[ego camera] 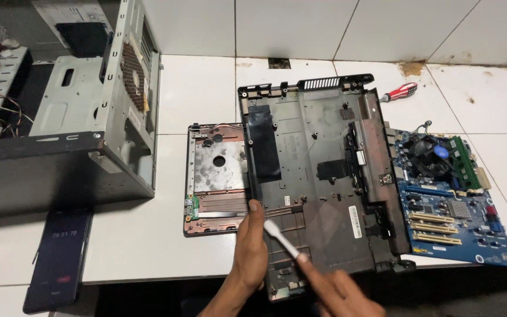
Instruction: The person cleans a disassembled laptop motherboard and its metal casing using a toothbrush. They scrub various components on the motherboard and the interior of the casing, then flip the casing to clean the other side.
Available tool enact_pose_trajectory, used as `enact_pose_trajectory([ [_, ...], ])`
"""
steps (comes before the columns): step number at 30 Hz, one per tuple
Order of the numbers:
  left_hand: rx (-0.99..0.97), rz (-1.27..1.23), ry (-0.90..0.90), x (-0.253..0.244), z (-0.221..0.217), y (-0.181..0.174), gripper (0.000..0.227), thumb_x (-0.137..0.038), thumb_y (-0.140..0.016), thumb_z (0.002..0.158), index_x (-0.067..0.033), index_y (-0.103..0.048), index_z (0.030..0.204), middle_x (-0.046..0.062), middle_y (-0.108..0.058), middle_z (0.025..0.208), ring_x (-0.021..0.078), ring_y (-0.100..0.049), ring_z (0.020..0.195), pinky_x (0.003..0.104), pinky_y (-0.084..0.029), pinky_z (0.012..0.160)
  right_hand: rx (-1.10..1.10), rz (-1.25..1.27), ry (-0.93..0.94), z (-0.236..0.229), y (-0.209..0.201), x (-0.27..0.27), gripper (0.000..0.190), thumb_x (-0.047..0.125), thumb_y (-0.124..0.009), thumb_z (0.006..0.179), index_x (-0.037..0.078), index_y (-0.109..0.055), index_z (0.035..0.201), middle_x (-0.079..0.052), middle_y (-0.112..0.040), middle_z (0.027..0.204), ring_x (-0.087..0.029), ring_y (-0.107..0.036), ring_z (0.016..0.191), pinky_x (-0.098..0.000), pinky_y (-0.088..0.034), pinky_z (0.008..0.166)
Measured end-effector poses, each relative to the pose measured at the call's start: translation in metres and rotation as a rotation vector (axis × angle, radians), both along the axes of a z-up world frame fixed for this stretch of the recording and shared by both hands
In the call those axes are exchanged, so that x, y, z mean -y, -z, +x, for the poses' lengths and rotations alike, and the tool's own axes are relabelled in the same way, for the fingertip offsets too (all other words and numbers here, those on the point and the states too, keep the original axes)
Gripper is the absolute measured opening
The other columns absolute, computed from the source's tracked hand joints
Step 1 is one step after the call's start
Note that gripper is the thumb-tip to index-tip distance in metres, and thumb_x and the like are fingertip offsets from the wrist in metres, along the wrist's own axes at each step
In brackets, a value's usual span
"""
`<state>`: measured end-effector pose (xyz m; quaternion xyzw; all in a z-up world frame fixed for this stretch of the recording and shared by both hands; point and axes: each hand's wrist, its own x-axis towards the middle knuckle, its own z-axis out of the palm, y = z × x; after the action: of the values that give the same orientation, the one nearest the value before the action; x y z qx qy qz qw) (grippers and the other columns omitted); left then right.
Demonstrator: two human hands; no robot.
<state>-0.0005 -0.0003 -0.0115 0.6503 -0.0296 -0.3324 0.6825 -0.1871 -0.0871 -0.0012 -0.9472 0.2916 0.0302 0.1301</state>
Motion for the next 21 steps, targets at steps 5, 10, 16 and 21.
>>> enact_pose_trajectory([
  [5,-0.003,0.012,0.028,-0.001,0.0,-0.006,0.074,-0.077,-0.029,0.091,-0.0098,-0.037,0.12,0.006,-0.038,0.128,0.0209,-0.033,0.123,0.036,-0.026,0.108,0.489,-0.089,0.011,0.015,-0.025,-0.013,0.053,0.011,-0.059,0.093,0.035,-0.065,0.14,0.007,-0.048,0.071,-0.007,-0.044,0.044,-0.0216,-0.04,0.043],
  [10,-0.063,0.04,0.006,-0.002,0.001,-0.02,0.101,-0.077,-0.03,0.085,-0.0078,-0.049,0.156,0.006,-0.045,0.169,0.0184,-0.034,0.16,0.035,-0.021,0.131,0.691,-0.152,0.008,0.03,-0.04,-0.025,0.044,0.009,-0.057,0.101,0.032,-0.072,0.135,0.004,-0.037,0.068,-0.01,-0.03,0.05,-0.0247,-0.029,0.049],
  [16,-0.16,0.149,-0.025,-0.007,0.003,-0.028,0.109,-0.082,-0.032,0.078,-0.0125,-0.038,0.162,0.005,-0.038,0.172,0.0184,-0.033,0.161,0.037,-0.02,0.132,0.6,0.154,0.022,0.008,-0.032,-0.014,0.044,0.017,-0.067,0.091,0.039,-0.087,0.124,0.006,-0.035,0.061,-0.005,-0.039,0.048,-0.0237,-0.032,0.048],
  [21,-0.335,-0.305,-0.372,0.005,-0.005,-0.05,0.081,-0.057,-0.037,0.09,-0.0029,-0.064,0.143,0.015,-0.073,0.146,0.0258,-0.067,0.136,0.038,-0.053,0.115,1.075,1.124,0.683,-0.081,0.122,0.101,0.058,0.012,-0.049,0.094,0.014,-0.052,0.152,-0.007,-0.036,0.056,-0.011,-0.036,0.038,-0.0243,-0.025,0.035],
])
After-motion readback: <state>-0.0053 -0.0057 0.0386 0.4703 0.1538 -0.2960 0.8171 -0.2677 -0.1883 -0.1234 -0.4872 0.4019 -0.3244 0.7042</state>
